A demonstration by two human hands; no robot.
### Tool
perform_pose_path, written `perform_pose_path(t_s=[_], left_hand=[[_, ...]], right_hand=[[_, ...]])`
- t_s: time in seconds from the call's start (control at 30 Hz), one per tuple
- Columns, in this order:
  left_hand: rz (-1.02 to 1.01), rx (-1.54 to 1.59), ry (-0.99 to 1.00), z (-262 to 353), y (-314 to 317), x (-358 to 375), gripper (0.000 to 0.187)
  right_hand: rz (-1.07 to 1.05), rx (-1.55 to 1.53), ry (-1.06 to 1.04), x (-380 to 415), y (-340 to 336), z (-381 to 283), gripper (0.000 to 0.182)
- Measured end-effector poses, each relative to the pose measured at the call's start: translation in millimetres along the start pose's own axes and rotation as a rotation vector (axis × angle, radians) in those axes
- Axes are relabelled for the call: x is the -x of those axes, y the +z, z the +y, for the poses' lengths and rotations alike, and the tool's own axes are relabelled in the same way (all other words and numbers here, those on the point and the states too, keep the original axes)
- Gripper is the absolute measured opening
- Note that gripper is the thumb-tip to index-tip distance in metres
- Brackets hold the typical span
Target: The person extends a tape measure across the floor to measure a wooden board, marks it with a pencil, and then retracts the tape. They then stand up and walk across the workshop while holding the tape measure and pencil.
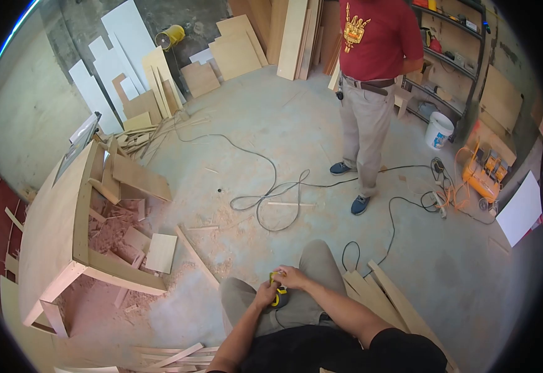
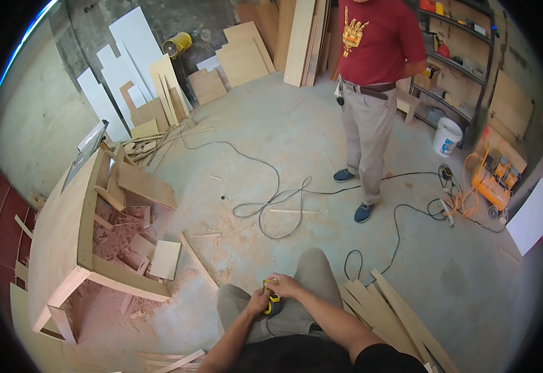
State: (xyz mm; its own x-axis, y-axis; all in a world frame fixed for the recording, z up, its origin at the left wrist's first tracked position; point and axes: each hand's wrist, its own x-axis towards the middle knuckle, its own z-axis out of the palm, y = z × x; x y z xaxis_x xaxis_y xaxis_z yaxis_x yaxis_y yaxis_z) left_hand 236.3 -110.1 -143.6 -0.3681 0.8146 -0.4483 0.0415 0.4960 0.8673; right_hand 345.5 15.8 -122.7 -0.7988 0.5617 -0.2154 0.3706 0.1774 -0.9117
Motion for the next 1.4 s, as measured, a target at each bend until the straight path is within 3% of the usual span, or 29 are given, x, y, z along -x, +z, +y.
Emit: perform_pose_path(t_s=[0.23,0.33,0.43,0.57,0.63,0.77,1.0,1.4], left_hand=[[0.009,-0.14,0.0,1,-1,0,0.042],[0.029,-0.037,0.008,-3,-1,1,0.04],[0.014,0.024,-0.118,-10,-1,-1,0.038],[0.036,-0.024,-0.12,3,2,1,0.038],[0.048,-0.088,-0.139,25,0,6,0.038],[0.03,0.055,-0.107,-2,-1,-10,0.038],[0.013,0.208,-0.165,13,-2,-13,0.036],[0.045,0.282,-0.416,48,-14,0,0.031]], right_hand=[[-0.062,0.134,0.058,-4,2,-8,0.037],[-0.079,0.136,0.025,-12,11,-1,0.035],[-0.083,0.14,-0.01,-14,10,-3,0.033],[-0.042,0.067,-0.015,-18,11,3,0.033],[-0.056,0.04,0.072,-16,8,-2,0.036],[-0.118,0.02,0.191,-26,5,-3,0.04],[-0.137,-0.078,0.257,-40,8,7,0.039],[-0.328,-0.278,0.509,-47,-4,-32,0.035]])
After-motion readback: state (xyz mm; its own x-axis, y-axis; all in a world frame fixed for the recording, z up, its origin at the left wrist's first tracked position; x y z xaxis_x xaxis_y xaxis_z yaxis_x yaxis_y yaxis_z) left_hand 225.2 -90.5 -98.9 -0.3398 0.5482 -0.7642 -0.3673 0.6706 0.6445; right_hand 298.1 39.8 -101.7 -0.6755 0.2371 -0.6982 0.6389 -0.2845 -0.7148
